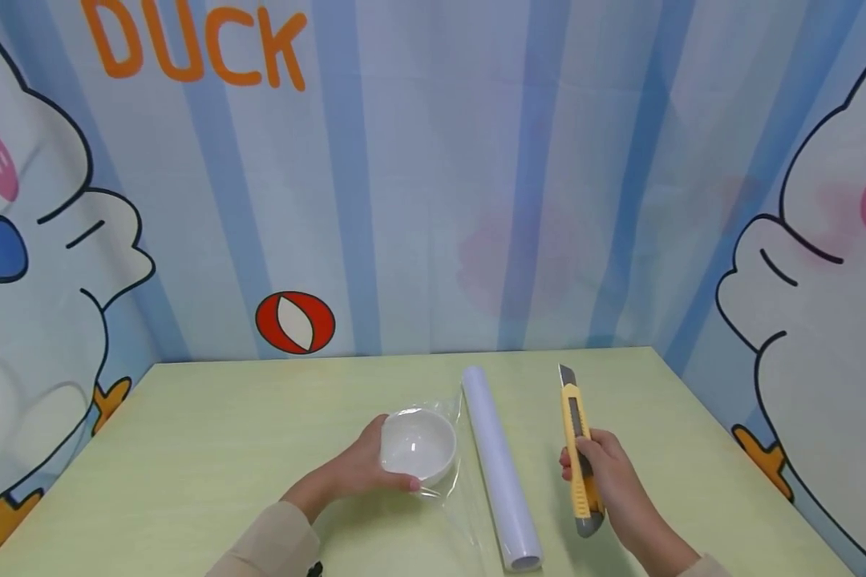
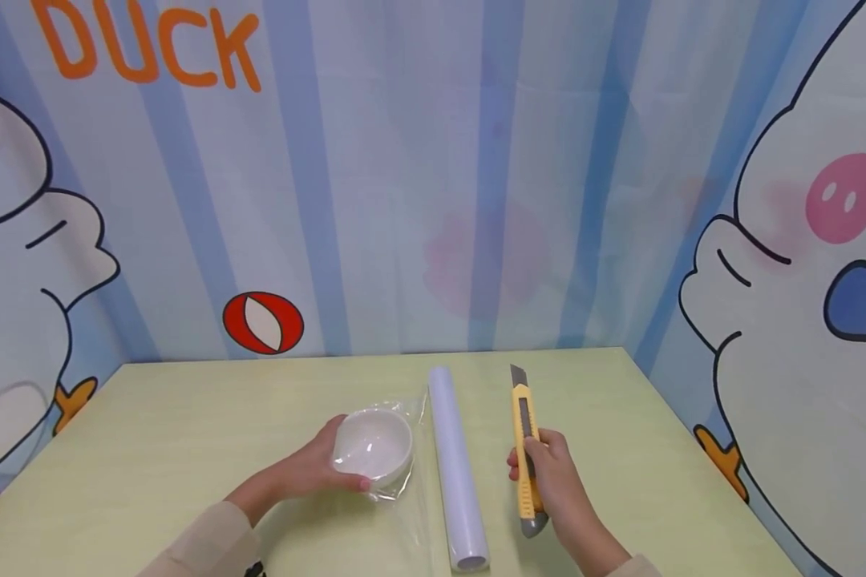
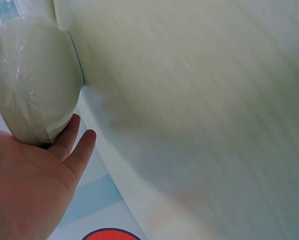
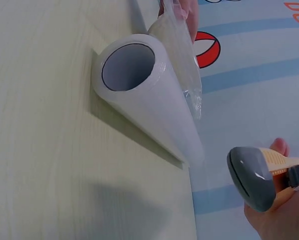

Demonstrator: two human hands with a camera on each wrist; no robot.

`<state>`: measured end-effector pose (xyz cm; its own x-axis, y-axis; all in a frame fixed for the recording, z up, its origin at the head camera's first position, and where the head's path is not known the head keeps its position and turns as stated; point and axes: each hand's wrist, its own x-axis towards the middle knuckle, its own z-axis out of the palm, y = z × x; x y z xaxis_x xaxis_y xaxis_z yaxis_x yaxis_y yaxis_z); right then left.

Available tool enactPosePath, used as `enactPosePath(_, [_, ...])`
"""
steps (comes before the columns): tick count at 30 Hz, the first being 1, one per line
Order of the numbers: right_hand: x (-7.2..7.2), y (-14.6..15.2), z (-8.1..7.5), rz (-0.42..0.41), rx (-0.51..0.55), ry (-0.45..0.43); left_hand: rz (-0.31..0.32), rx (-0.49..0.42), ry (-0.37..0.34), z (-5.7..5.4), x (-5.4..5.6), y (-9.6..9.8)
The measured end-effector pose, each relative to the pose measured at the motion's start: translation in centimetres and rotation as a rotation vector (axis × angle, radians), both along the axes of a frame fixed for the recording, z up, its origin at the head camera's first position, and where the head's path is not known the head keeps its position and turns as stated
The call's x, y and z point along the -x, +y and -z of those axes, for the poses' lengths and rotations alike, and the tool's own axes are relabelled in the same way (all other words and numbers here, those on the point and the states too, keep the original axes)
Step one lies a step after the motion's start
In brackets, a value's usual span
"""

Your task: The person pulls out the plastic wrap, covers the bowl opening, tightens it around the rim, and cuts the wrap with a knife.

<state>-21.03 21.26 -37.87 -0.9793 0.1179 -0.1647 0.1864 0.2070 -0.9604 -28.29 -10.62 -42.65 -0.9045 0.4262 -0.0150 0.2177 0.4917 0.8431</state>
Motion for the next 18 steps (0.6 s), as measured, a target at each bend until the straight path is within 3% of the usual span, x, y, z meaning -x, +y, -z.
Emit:
enactPosePath(13, [-0.50,0.30,0.21,-0.118,0.095,-0.025,0.006,0.010,0.007,0.30,0.12,-0.04])
enactPosePath(18, [-0.22,0.40,0.61,-0.148,0.061,-0.062,0.001,0.010,-0.005,0.35,0.15,-0.08])
